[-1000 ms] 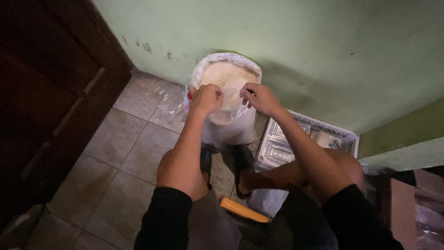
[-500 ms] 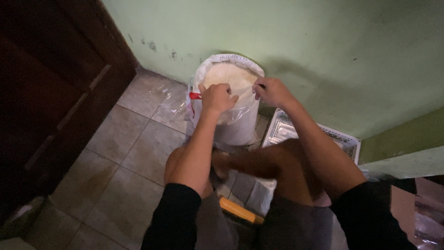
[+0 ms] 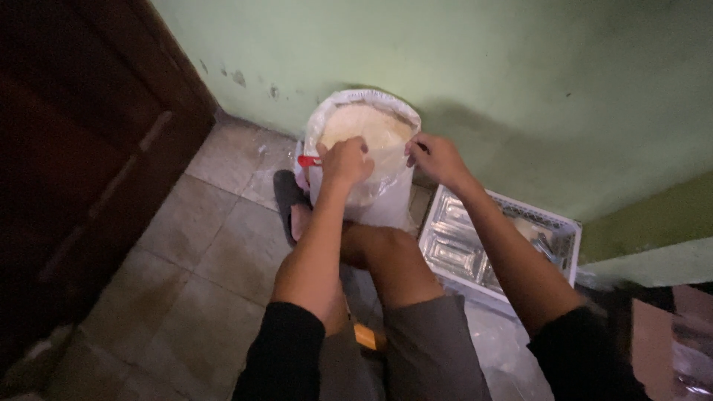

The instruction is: The person scoops grain from a large bag into small plastic bags using a red scoop and then places the small bags into a plastic crate.

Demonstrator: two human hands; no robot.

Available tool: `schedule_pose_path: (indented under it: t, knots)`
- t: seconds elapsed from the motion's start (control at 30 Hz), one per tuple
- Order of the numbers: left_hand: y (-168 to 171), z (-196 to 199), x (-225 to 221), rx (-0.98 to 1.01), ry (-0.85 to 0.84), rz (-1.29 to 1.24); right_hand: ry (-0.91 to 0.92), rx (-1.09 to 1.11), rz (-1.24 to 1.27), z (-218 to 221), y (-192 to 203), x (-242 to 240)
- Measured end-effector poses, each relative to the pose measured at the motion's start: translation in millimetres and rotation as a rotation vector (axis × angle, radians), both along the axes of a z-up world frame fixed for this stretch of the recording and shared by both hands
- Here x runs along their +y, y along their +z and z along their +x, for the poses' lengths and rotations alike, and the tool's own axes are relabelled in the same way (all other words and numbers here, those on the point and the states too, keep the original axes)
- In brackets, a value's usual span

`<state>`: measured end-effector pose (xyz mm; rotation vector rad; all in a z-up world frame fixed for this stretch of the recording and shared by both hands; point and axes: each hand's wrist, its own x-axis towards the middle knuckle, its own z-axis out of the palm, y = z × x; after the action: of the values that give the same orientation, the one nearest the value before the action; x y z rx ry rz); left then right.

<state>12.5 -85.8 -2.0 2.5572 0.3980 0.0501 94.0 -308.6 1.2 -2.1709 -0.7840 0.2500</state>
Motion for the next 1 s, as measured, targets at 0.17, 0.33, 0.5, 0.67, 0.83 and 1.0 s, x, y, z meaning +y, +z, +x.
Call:
schedule_pose_path:
  t: [0.17, 0.33, 0.5, 0.67, 0.83, 1.0]
  knots:
    - [4, -10, -6, -0.031, 0.025, 0.08, -0.062, 0.069, 0.173, 5, -22, 12]
    - [-36, 23, 11, -0.097, 0.018, 0.118, -0.175, 0.094, 0.32, -4, -33, 29]
    - [-29, 25, 20, -0.084, 0.049, 0.031, -0.372, 0.086, 0.322, 10, -86, 45]
    - [-6, 5, 16, 0.003, -0.002, 0.001, -0.477, 0.108, 0.475, 1, -81, 67]
    - [-18, 16, 30, 0.046, 0.018, 0.032, -0.461, 0.016, 0.561, 0, -71, 75]
    - [-15, 16, 44, -0.052, 0.083, -0.119, -0.467, -0.138, 0.501, 10, -94, 64]
